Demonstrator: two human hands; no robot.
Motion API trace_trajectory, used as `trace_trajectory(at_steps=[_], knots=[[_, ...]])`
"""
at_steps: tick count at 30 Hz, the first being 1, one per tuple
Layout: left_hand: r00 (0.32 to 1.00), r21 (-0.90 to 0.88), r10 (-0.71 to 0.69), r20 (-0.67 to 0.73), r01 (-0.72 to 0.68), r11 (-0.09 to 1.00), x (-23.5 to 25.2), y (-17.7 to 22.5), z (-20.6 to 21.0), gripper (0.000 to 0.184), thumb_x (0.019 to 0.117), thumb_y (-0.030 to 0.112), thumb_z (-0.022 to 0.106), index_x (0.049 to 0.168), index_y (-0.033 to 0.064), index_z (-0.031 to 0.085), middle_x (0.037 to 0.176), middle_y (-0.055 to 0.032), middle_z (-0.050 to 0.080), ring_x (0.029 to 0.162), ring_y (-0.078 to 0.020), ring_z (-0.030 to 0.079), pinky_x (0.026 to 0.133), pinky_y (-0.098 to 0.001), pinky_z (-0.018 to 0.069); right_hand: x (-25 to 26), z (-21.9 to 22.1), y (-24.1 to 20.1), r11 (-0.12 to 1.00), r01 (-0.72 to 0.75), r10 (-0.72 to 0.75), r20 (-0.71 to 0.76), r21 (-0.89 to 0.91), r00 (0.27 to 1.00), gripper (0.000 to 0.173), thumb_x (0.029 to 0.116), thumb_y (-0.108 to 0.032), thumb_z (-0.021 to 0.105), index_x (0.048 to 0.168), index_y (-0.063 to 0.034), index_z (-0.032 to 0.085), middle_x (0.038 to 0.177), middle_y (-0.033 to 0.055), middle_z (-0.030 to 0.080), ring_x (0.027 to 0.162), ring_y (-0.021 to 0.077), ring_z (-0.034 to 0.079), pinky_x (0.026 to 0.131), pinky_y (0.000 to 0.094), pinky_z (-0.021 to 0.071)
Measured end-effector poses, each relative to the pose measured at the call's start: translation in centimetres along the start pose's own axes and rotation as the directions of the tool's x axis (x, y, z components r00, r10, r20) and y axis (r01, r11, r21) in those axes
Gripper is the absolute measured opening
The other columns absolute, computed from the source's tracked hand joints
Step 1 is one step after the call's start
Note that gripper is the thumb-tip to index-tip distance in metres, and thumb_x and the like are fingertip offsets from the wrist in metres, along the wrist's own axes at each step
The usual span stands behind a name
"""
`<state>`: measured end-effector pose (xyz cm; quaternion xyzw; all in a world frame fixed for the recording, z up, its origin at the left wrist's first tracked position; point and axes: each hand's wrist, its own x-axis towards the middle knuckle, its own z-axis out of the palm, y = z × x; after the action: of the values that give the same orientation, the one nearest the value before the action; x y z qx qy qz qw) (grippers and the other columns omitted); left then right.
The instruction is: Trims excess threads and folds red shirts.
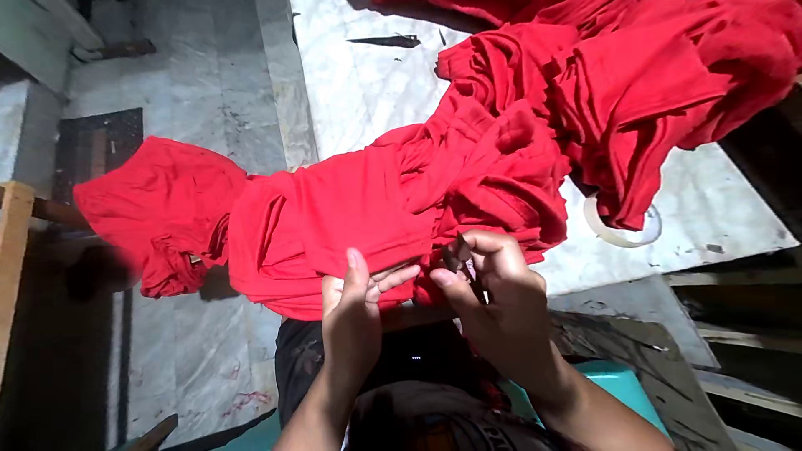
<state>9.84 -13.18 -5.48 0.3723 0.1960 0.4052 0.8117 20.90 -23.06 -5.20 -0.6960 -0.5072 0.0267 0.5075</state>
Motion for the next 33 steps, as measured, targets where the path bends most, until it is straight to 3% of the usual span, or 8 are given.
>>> trace_trajectory(at_steps=[8,13,16,19,21,23,27,33], knots=[[0.994,0.036,0.063,0.086,-0.066,0.997,0.2,-0.8,-0.4,0.033,0.1075,0.041,0.043,0.112,0.0168,0.065,0.101,-0.0041,0.078,0.092,-0.0190,0.077,0.085,-0.0360,0.0637,-0.1,0.1,-0.2,0.989,0.018,-0.021,-0.021,-0.148,1.000,0.028,0.1043,-0.025,0.055,0.109,0.0024,0.056,0.071,0.0014,0.055,0.059,-0.0041,0.047,0.058,0.0082,0.0412],[0.987,0.081,0.124,0.101,-0.132,0.988,0.3,-0.9,-0.6,0.025,0.1070,0.029,0.049,0.102,0.0199,0.071,0.095,-0.0005,0.078,0.086,-0.0126,0.076,0.080,-0.0312,0.0636,0.9,-0.8,-0.3,0.860,0.187,-0.207,0.012,-0.474,0.978,0.029,0.1054,-0.031,0.051,0.100,-0.0054,0.064,0.075,0.0073,0.063,0.067,0.0171,0.059,0.062,0.0302,0.0449],[0.979,0.145,0.175,0.108,-0.190,0.971,0.3,-1.1,-0.7,0.021,0.1066,0.018,0.050,0.101,0.0176,0.070,0.094,-0.0015,0.078,0.084,-0.0128,0.076,0.079,-0.0303,0.0637,2.4,-2.3,-0.5,0.801,0.287,-0.291,0.077,-0.526,0.954,0.030,0.1030,-0.033,0.055,0.102,-0.0052,0.066,0.088,0.0137,0.067,0.084,0.0271,0.060,0.078,0.0405,0.0401],[0.962,0.226,0.254,0.101,-0.271,0.936,0.4,-1.3,-0.7,0.024,0.1044,0.014,0.053,0.094,0.0204,0.073,0.089,0.0030,0.078,0.081,-0.0091,0.076,0.075,-0.0275,0.0635,4.0,-3.5,-0.4,0.740,0.387,-0.355,0.169,-0.551,0.919,0.028,0.1006,-0.027,0.056,0.095,-0.0014,0.065,0.089,0.0179,0.067,0.086,0.0328,0.059,0.083,0.0462,0.0361],[0.956,0.246,0.276,0.102,-0.293,0.924,0.6,-1.1,-0.7,0.023,0.1054,0.016,0.052,0.095,0.0193,0.073,0.088,0.0045,0.078,0.079,-0.0083,0.076,0.073,-0.0281,0.0639,4.8,-3.6,-0.3,0.710,0.445,-0.391,0.219,-0.546,0.894,0.026,0.1001,-0.022,0.055,0.090,-0.0011,0.065,0.084,0.0173,0.066,0.082,0.0331,0.058,0.083,0.0474,0.0364],[0.956,0.246,0.286,0.062,-0.293,0.924,0.7,-0.7,0.0,0.027,0.1051,0.007,0.045,0.091,0.0149,0.068,0.082,0.0034,0.076,0.073,-0.0089,0.075,0.068,-0.0288,0.0636,5.3,-3.6,-0.2,0.683,0.492,-0.417,0.265,-0.540,0.870,0.025,0.1009,-0.021,0.054,0.090,-0.0011,0.064,0.082,0.0167,0.063,0.081,0.0331,0.057,0.083,0.0477,0.0354],[0.947,0.217,0.291,0.137,-0.315,0.924,0.9,-1.3,-1.1,0.022,0.1048,0.021,0.055,0.095,0.0203,0.074,0.087,0.0050,0.077,0.079,-0.0072,0.075,0.073,-0.0265,0.0632,6.2,-3.6,0.6,0.612,0.595,-0.484,0.349,-0.520,0.803,0.023,0.1011,-0.021,0.055,0.091,-0.0026,0.064,0.080,0.0138,0.060,0.078,0.0311,0.054,0.082,0.0475,0.0344],[0.926,0.243,0.351,0.140,-0.376,0.894,1.0,-2.1,-1.3,0.019,0.1032,0.020,0.058,0.097,0.0227,0.075,0.086,0.0092,0.075,0.078,-0.0013,0.072,0.073,-0.0207,0.0603,7.7,-4.3,0.5,0.586,0.673,-0.510,0.440,-0.452,0.739,0.015,0.0972,-0.015,0.056,0.092,-0.0037,0.064,0.081,0.0121,0.058,0.079,0.0300,0.053,0.082,0.0485,0.0335]])
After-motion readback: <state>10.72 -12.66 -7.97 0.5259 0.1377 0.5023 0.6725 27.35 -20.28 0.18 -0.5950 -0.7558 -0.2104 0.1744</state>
